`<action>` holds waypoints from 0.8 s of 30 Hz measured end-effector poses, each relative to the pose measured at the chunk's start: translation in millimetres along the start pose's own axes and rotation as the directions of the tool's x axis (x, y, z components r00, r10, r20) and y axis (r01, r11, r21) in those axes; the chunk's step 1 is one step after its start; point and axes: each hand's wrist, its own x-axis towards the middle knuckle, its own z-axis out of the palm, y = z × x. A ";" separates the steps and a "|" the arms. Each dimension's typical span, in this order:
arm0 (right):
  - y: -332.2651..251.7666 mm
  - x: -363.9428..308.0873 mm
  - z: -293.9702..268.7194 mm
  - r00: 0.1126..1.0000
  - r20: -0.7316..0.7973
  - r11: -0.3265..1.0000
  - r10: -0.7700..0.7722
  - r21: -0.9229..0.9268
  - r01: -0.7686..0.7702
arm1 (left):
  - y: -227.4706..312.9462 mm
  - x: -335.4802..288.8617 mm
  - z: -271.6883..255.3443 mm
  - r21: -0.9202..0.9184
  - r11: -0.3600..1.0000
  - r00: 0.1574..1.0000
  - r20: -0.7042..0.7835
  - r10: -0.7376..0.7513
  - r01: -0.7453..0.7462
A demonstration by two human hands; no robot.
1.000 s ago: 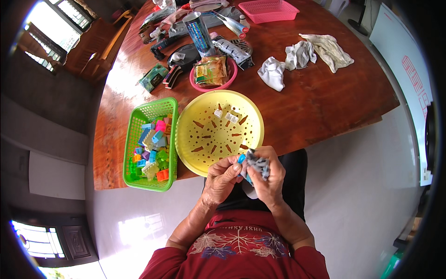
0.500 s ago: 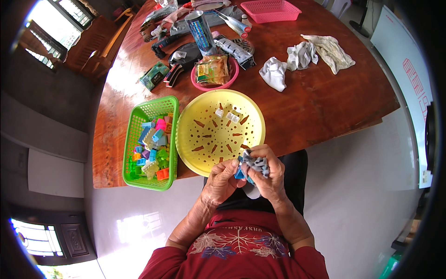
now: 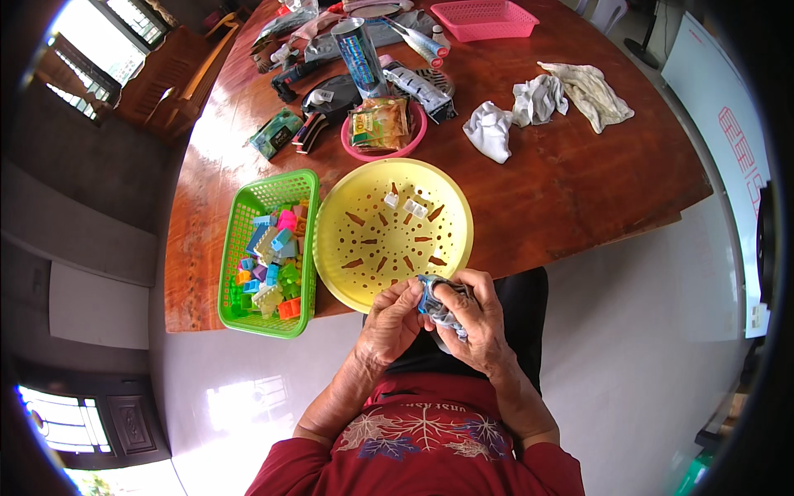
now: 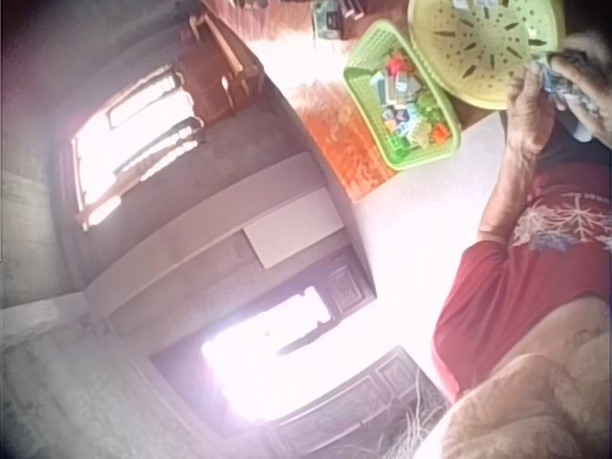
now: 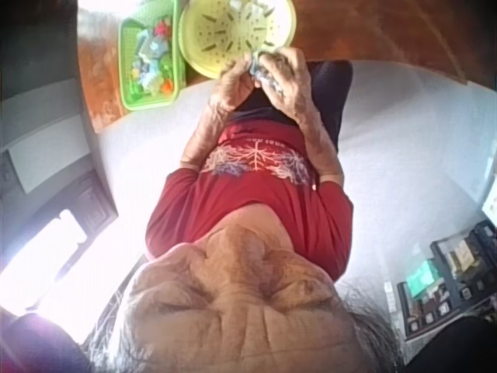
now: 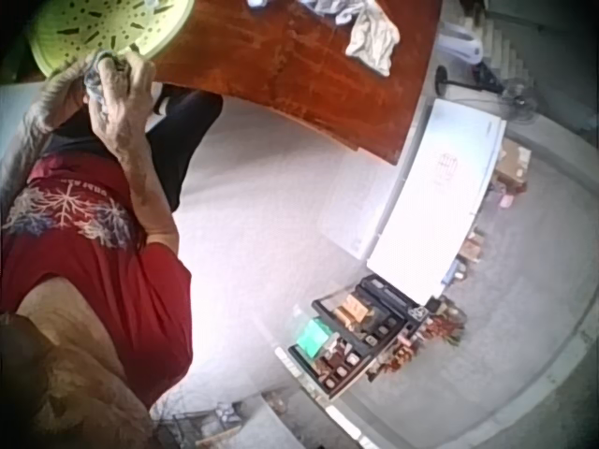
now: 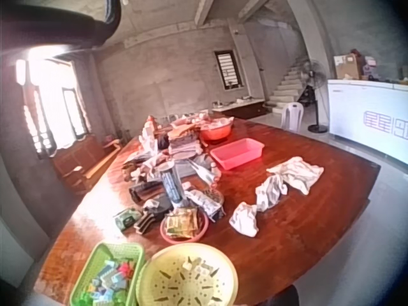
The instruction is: The person sits at a wooden table and wipes small plastic building blocks with a grey cloth. They pick up blocks from a yellow colander, wipe them individually, and place them into a green basket. The person also wipes the inside of the yellow colander with the cloth.
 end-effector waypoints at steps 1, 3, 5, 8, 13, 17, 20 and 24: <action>-1.1 1.1 -1.7 1.000 0.031 1.000 0.005 -0.025 -0.004 | 0.1 0.3 -3.6 0.026 1.000 1.000 0.010 -0.006 0.006; -6.3 4.4 -6.7 0.995 0.095 0.998 0.013 -0.067 -0.006 | 3.0 -1.2 -6.0 0.121 0.991 0.998 0.027 0.048 -0.051; -6.8 4.2 -8.5 0.988 0.150 0.993 0.045 -0.116 -0.027 | 7.7 -0.7 -2.9 0.267 0.954 0.991 0.036 0.129 -0.134; -1.9 -4.8 -5.2 0.977 0.176 0.985 0.119 0.101 -0.138 | -0.7 -4.2 -6.8 0.336 0.909 0.968 0.027 0.251 -0.245; 6.6 -10.8 -10.9 0.919 0.321 0.768 0.229 0.520 -0.373 | 5.9 -1.5 -9.6 0.431 0.858 0.957 0.055 0.284 -0.279; -15.2 -2.0 -2.3 0.972 0.148 0.981 0.184 -0.091 -0.172 | 7.3 0.7 -6.5 0.356 0.904 0.970 0.043 0.239 -0.238; -17.9 -3.5 -2.0 0.975 0.140 0.978 0.170 -0.148 -0.149 | 7.9 -3.1 1.9 0.418 0.851 0.946 0.074 0.317 -0.318; -8.3 -5.8 -13.8 0.908 0.301 0.729 0.291 0.545 -0.414 | 10.7 -7.1 8.6 0.457 0.785 0.907 0.158 0.391 -0.418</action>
